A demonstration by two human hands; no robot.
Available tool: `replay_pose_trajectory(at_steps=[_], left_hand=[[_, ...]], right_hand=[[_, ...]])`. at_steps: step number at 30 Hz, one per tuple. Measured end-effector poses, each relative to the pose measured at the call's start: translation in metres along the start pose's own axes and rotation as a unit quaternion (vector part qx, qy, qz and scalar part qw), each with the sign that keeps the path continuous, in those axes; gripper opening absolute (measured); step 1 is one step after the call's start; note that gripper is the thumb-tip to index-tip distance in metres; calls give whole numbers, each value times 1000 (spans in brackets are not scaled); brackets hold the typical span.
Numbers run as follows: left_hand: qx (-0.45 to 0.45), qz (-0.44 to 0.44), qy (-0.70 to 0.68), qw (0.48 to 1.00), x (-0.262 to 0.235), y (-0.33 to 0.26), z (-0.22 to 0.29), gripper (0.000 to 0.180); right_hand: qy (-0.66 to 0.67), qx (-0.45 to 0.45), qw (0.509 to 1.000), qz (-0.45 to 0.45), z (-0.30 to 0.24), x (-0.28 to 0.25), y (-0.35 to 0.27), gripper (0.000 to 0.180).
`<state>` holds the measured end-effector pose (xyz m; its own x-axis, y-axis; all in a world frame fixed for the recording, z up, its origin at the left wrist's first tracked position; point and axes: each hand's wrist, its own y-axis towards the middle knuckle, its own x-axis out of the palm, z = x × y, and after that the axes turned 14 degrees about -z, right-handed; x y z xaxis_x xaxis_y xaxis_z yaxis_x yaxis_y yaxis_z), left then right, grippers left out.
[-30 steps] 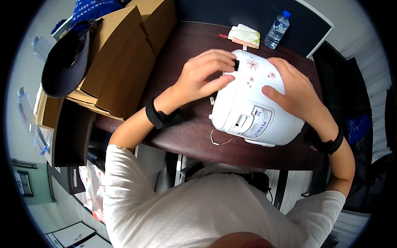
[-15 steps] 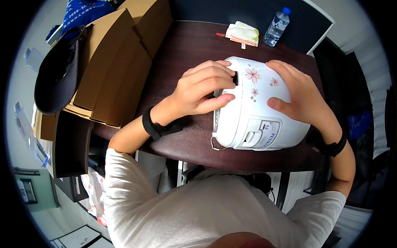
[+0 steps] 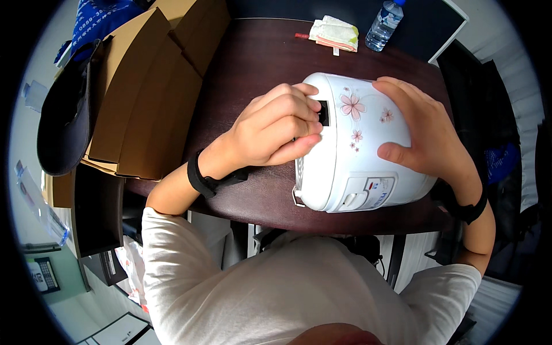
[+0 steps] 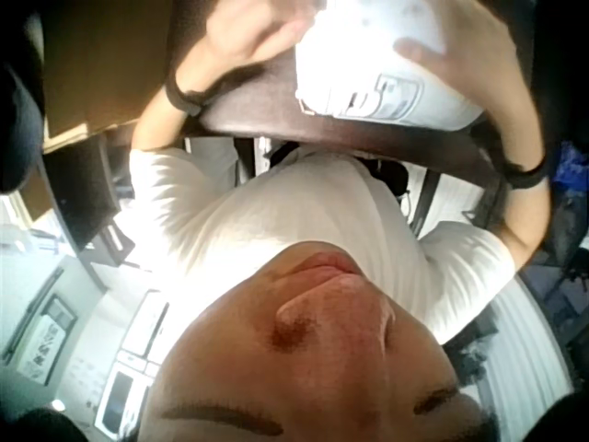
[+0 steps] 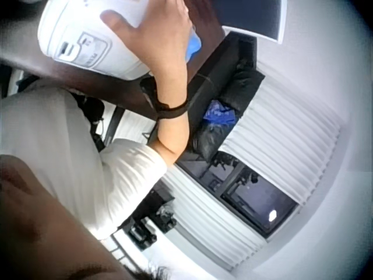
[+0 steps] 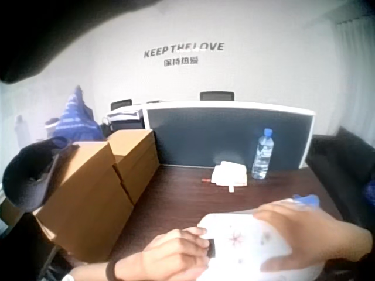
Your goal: The person uses a screwdriver to remove screws from the bottom and sides of a white rice cooker. They rotate the appliance to access different screw locations and eventually lift the lid to reveal the interior pot.
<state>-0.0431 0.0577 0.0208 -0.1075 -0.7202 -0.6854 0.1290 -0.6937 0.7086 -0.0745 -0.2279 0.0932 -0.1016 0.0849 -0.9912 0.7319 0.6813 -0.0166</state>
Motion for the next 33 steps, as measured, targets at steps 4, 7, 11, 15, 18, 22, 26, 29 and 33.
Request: replay_pose_trajectory(at_steps=[4,7,11,15,18,22,26,29,33], left_hand=[[5,0,9,1000,0,1,1,12],[13,-7,14,1000,0,-3,2,14],[0,4,10,1000,2,-3,2,13],[-23,35,9,999,5,1,5,16],[-31,56,-4,998,8,7,7,14],[-50,43,48,997,3,13,13,20],[-159,-22,57,985,-2,35,26,79],[-238,-105,59,964,1,57,39,100],[-324,-181,113,922,3,60,40,110]], right_hand=[[2,3,1000,-7,-1,-1,-1,85],[5,2,1000,-11,-2,-3,1,83],[27,-9,1000,2,0,-4,4,79],[15,-47,998,36,3,-3,6,76],[-4,-57,998,14,8,-1,0,74],[8,-80,996,28,13,2,4,69],[-15,-40,998,35,11,5,19,57],[29,-6,999,12,10,0,34,51],[74,-60,994,59,23,0,63,42]])
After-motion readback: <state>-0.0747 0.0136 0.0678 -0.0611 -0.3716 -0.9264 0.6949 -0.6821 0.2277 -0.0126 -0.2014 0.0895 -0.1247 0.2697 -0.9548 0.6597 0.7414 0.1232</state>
